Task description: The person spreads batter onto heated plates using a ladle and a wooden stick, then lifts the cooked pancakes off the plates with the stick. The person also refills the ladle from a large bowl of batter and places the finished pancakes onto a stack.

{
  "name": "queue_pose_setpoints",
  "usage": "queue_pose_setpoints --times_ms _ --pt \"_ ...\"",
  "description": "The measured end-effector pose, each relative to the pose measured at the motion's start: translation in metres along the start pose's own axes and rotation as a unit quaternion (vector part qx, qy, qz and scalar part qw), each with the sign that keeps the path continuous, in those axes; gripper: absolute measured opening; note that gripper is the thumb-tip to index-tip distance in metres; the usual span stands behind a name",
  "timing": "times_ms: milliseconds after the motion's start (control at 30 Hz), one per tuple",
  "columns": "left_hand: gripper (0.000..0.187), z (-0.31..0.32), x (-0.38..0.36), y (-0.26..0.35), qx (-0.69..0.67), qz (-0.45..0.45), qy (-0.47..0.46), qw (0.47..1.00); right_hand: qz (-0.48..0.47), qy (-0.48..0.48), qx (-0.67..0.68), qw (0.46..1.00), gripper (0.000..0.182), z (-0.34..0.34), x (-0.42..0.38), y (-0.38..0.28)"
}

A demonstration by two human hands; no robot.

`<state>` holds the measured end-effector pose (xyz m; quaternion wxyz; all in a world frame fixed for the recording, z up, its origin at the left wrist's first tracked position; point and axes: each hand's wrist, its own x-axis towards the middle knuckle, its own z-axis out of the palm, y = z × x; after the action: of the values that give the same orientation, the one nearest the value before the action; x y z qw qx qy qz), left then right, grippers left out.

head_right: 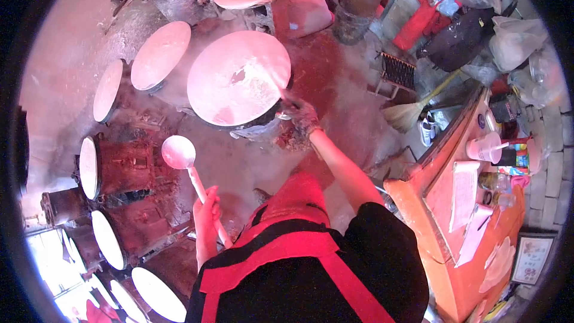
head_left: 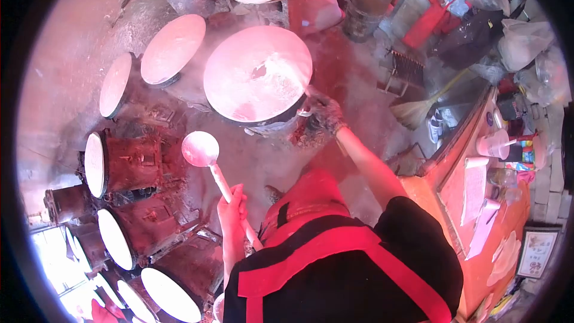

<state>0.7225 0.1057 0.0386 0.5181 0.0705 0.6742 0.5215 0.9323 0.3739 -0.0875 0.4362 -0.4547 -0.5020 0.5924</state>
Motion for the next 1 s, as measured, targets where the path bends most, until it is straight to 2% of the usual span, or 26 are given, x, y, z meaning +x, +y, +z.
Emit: queue_pose_setpoints --times_ms 33,133,233,333,367,467,500,600,667,733,833,933,1000 --pt "0.016 -0.001 0.000 0.003 -0.001 0.007 0.002 1.000 0.040 0.072 0.032 0.996 0.034 -0.001 -0.021 -0.022" --pt "0.016 -0.004 0.002 0.013 0.024 -0.006 -0.013 1.000 0.014 0.132 -0.077 0.988 0.033 0.032 -0.014 0.074" --pt "0.016 -0.002 0.005 0.024 0.002 0.003 -0.041 0.999 -0.046 0.044 -0.165 0.984 0.035 0.076 -0.035 0.024" --pt "0.015 -0.009 0.015 0.024 -0.001 -0.020 -0.072 0.997 0.030 -0.022 -0.079 0.996 0.036 0.059 -0.030 0.000" --pt "0.014 -0.011 0.015 0.025 0.002 -0.017 -0.072 0.997 0.051 0.051 -0.094 0.993 0.037 0.052 -0.041 -0.014" --pt "0.012 -0.013 0.017 0.022 -0.002 -0.004 -0.073 0.997 0.078 0.179 0.033 0.980 0.035 0.054 -0.064 -0.003" --pt "0.011 -0.015 0.020 0.020 0.000 0.004 -0.079 0.997 -0.003 0.176 -0.009 0.984 0.033 0.054 -0.057 0.049" --pt "0.011 -0.021 0.024 0.022 0.001 -0.003 -0.113 0.994 -0.049 0.082 -0.139 0.986 0.037 0.070 -0.049 0.037" --pt "0.012 -0.023 0.024 0.026 -0.002 -0.016 -0.141 0.990 -0.025 0.060 -0.106 0.992 0.034 0.051 -0.009 0.052" --pt "0.013 -0.023 0.023 0.030 -0.010 -0.026 -0.167 0.985 0.010 0.118 -0.017 0.993 0.030 0.046 0.005 0.027" --pt "0.014 -0.021 0.031 0.028 -0.007 -0.041 -0.162 0.986 0.016 0.090 -0.112 0.990 0.035 0.035 -0.001 0.022" --pt "0.015 -0.012 0.058 0.033 0.029 -0.029 -0.134 0.990 -0.003 -0.041 -0.179 0.983 0.035 0.032 -0.050 0.015" --pt "0.015 -0.005 0.089 0.039 0.062 0.011 -0.139 0.988 0.036 -0.066 -0.179 0.981 0.035 0.026 -0.082 -0.016"
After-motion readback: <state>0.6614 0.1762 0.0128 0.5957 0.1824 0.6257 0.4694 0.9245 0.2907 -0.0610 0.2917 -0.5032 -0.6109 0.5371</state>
